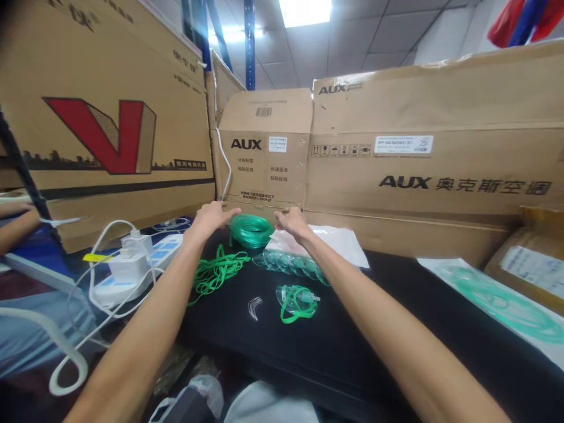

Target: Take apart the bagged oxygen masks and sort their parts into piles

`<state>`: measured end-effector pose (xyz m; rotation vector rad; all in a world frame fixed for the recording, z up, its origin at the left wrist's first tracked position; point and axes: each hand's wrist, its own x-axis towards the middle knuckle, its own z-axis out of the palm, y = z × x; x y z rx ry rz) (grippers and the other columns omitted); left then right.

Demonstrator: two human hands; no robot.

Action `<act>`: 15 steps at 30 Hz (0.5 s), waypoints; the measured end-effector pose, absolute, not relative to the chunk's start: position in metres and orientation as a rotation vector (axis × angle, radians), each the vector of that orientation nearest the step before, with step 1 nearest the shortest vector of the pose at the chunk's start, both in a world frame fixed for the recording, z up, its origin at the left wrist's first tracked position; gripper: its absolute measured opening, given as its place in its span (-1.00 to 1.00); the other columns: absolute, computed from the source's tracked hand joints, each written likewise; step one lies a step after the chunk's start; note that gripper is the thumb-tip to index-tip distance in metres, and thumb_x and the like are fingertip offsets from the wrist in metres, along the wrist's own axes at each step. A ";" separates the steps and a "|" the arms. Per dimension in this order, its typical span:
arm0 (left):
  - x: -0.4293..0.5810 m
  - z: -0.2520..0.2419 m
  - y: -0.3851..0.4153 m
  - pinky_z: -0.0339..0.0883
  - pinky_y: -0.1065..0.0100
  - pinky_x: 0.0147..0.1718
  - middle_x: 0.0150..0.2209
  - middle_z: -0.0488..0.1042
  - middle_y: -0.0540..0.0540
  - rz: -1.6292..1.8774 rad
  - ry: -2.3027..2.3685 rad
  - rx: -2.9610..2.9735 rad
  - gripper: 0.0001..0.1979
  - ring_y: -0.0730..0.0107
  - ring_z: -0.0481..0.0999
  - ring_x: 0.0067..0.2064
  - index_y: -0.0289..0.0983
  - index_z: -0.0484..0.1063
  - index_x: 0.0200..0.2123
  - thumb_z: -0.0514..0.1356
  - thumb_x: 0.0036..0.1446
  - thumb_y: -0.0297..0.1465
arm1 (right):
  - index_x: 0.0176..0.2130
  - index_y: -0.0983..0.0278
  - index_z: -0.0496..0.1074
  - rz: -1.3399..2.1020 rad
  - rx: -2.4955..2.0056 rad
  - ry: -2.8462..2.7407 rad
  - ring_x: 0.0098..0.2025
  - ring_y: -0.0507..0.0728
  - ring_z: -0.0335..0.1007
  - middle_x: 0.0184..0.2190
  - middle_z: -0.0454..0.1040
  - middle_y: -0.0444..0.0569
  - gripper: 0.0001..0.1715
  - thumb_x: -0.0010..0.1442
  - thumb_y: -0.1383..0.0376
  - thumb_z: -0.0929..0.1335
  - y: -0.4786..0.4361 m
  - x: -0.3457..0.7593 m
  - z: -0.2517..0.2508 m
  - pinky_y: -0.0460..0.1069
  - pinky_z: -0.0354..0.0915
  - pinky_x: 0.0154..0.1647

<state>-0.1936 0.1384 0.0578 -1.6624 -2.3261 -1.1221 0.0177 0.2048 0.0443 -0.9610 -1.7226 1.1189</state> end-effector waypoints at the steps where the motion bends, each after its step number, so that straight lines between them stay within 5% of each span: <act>1: -0.192 0.057 0.131 0.31 -0.08 0.12 0.12 0.52 -0.53 -1.105 -2.307 -1.680 -0.41 -0.30 0.48 0.18 -0.44 0.52 0.12 0.27 0.22 -0.08 | 0.03 0.34 0.48 1.049 -0.973 -1.794 -0.16 0.13 0.55 -0.07 0.55 0.03 -0.70 0.38 0.22 0.41 0.198 0.028 0.045 0.10 0.50 -0.11; 3: -0.184 0.055 0.111 0.27 0.03 0.19 0.16 0.53 -0.34 -1.090 -2.237 -1.771 -0.46 -0.17 0.45 0.23 -0.30 0.54 0.13 0.22 0.25 -0.04 | -0.06 0.36 0.55 0.915 -0.971 -1.955 -0.24 0.12 0.56 -0.17 0.61 0.05 -0.78 0.37 0.27 0.40 0.176 0.054 0.048 0.07 0.47 -0.10; 7: -0.151 0.048 0.069 0.36 0.27 0.03 -0.01 0.65 -0.06 -1.027 -1.940 -2.321 -0.56 0.12 0.60 0.02 -0.09 0.63 0.00 0.17 0.28 0.02 | -0.28 0.24 0.66 0.733 -0.959 -2.270 -0.25 0.24 0.56 -0.36 0.64 -0.02 -0.79 0.28 0.16 0.46 0.117 0.110 0.038 0.11 0.41 -0.07; 11: -0.115 0.019 0.053 0.39 0.35 -0.19 -0.09 0.67 -0.05 -0.764 -1.839 -2.738 -0.60 0.17 0.62 -0.10 -0.09 0.64 -0.02 0.30 0.16 -0.04 | 0.12 0.18 0.57 0.305 -1.144 -2.411 0.15 0.37 0.46 0.07 0.60 0.07 -0.53 0.37 0.02 0.34 0.075 0.142 -0.007 0.22 0.29 0.22; 15: -0.096 -0.011 0.059 0.37 0.35 -0.24 -0.13 0.65 -0.06 -0.604 -1.864 -2.794 -0.60 0.16 0.60 -0.12 -0.10 0.62 0.01 0.39 0.08 -0.20 | 0.24 0.12 0.46 0.363 -1.243 -2.372 0.30 0.34 0.34 0.19 0.52 0.01 -0.43 0.42 -0.06 0.25 0.065 0.147 -0.045 0.24 0.19 0.34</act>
